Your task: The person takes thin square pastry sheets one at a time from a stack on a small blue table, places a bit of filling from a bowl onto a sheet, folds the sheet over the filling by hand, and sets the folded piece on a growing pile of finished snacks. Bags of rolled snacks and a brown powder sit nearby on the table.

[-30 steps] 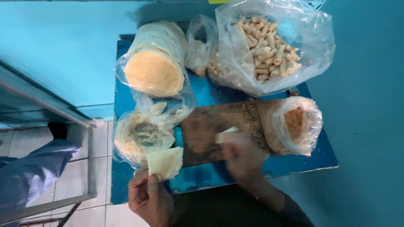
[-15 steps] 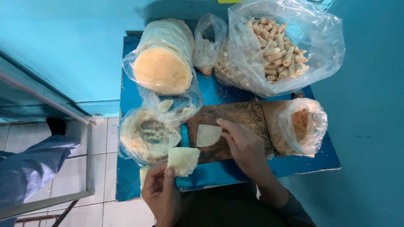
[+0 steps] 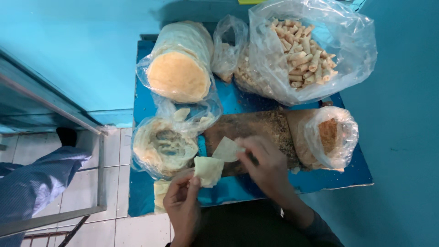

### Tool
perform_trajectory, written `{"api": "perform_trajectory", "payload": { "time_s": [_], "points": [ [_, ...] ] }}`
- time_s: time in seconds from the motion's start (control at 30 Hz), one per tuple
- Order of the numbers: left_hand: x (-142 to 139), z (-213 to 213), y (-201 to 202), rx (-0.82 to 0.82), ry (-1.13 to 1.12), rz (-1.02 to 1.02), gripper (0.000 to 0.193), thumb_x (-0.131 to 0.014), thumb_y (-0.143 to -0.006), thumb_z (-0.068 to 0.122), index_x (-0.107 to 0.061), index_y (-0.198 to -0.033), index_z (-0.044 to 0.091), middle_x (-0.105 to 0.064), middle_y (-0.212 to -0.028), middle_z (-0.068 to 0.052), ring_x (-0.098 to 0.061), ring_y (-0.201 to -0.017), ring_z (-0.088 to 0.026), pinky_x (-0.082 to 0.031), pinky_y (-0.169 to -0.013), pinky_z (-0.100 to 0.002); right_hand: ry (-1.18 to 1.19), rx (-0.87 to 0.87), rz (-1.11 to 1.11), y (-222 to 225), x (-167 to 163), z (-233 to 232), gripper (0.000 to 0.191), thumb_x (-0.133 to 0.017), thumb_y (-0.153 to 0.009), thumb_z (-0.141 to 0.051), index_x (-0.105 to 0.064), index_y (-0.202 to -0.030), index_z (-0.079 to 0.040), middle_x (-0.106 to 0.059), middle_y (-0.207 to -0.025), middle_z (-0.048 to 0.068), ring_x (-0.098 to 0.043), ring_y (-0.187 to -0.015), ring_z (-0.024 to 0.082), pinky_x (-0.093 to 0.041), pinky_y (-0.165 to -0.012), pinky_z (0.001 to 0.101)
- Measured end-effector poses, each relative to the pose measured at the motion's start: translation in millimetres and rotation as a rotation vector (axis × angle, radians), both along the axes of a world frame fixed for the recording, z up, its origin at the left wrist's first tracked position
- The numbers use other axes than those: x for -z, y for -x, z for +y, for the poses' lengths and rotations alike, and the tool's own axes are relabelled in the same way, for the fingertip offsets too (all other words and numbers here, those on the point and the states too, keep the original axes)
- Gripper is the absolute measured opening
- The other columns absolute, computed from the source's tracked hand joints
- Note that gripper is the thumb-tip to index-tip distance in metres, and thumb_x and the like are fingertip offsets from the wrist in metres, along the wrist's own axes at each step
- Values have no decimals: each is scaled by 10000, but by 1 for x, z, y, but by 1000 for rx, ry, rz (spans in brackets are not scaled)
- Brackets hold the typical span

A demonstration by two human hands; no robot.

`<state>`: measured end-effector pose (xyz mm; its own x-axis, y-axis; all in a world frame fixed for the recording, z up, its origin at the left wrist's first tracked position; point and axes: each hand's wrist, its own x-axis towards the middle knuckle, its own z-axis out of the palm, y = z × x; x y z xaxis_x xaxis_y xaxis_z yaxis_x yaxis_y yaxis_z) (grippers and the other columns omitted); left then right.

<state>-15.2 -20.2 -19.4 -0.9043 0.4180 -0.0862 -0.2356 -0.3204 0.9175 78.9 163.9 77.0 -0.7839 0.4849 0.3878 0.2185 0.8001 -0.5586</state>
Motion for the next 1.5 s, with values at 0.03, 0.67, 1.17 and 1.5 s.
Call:
{"api": "perform_trajectory", "payload": {
  "time_s": [0.03,0.67,1.17,1.5],
  "points": [
    [-1,1,0,15,11,41,153,-688,-931,6,-702,-1079,-30,-732,-1166,-130,-686,-1062,-164,-534,-945,-292,95,-53,50,-3,0,-4,268,-826,-861,-178,-698,-1092,-137,-741,-988,42,-754,-870,159,-611,-721,291],
    [-7,24,-14,129,-127,127,249,-730,-882,-61,-653,-1117,-28,-631,-1202,-114,-631,-1039,-151,-538,-845,-275,1002,-208,205,-16,47,-13,299,-692,-906,-12,-547,-1156,-87,-648,-1059,80,-702,-969,163,-617,-852,341],
    [-44,-20,-6,151,421,271,377,-710,-847,-49,-674,-1199,83,-644,-1273,-134,-704,-958,-213,-588,-668,-308,1444,-88,916,-32,48,29,309,-620,-959,-52,-545,-1248,-133,-648,-1157,94,-670,-1073,214,-578,-924,423],
    [-29,-32,-3,8,879,1070,310,-721,-774,26,-723,-1081,75,-656,-1270,-121,-627,-1134,-354,-544,-907,-422,-147,-313,6,-1,10,-6,235,-671,-926,-32,-615,-1154,-38,-681,-1118,161,-716,-1010,337,-602,-829,397]
  ]
}}
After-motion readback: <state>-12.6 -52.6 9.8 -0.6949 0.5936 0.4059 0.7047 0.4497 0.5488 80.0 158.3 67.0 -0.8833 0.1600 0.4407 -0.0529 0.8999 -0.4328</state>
